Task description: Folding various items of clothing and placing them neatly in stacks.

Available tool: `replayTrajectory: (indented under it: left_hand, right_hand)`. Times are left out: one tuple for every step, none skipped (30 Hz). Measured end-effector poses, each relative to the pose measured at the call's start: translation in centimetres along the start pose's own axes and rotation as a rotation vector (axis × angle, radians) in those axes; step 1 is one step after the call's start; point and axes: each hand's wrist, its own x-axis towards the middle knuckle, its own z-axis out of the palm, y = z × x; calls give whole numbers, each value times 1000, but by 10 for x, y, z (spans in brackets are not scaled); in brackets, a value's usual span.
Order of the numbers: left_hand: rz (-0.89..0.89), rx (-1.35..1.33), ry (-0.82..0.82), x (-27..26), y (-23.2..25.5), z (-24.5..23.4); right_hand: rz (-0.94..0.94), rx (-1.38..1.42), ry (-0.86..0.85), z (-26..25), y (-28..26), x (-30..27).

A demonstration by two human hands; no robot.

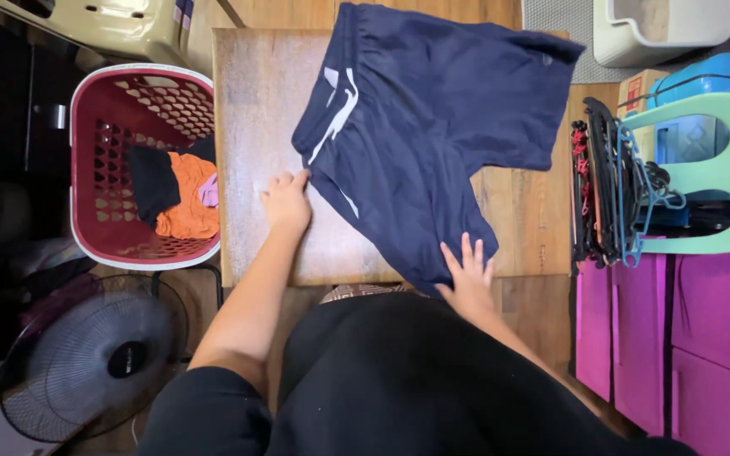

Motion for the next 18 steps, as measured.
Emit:
replayTrajectory:
  left_hand:
    - [2, -10, 33, 4, -8, -1]
    - [4, -19, 67, 8, -16, -2]
    - [13, -21, 63, 17, -8, -11]
    - [15, -139, 146, 25, -1, -20]
    - [14, -260, 233, 37, 7, -28]
    - [21, -266, 235, 55, 25, -38]
    - [-56, -281, 196, 66, 39, -47]
    - [-134, -296, 157, 77, 52, -56]
    - [-137, -299, 151, 76, 45, -39]
    - [-195, -239, 81, 76, 38, -23]
    - [-252, -181, 19, 80, 34, -7]
    - [-254, -187, 21, 78, 9, 20]
    - [-174, -299, 120, 74, -19, 47]
    - [-93, -409, 219, 71, -46, 74]
    - [-97, -405, 215, 42, -52, 48]
    - [-355, -768, 24, 13, -57, 21]
    - [-616, -1122, -177, -18, -63, -7]
    - [-625, -1115, -177, -50, -86, -3]
  right_hand:
    - [-37, -65, -28, -2, 9, -1]
    - [-73, -129, -55, -5, 18, -2]
    - [-63, -130, -52, -6, 26, -5]
    - [-106, -170, -55, -7, 35, -7]
    - [-153, -214, -56, -9, 44, -4]
    - [-148, -218, -48, -4, 48, -3]
    - [-77, -133, 124, 2, 51, -7]
    - [-3, -47, 295, 9, 54, -11]
    - [0, -52, 290, 13, 54, -13]
    - [314, 42, 347, 17, 54, -15]
    - [622, 136, 405, 19, 57, -11]
    - [618, 131, 407, 12, 45, -8]
    - [936, 424, 388, 7, 30, -7]
    - [1251, 719, 362, 3, 17, -5]
    - [1255, 717, 355, 15, 21, -7]
    - [1139, 1155, 250, 27, 25, -10]
    - [972, 1579, 134, 40, 28, -14]
    - [979, 1579, 125, 47, 39, -22]
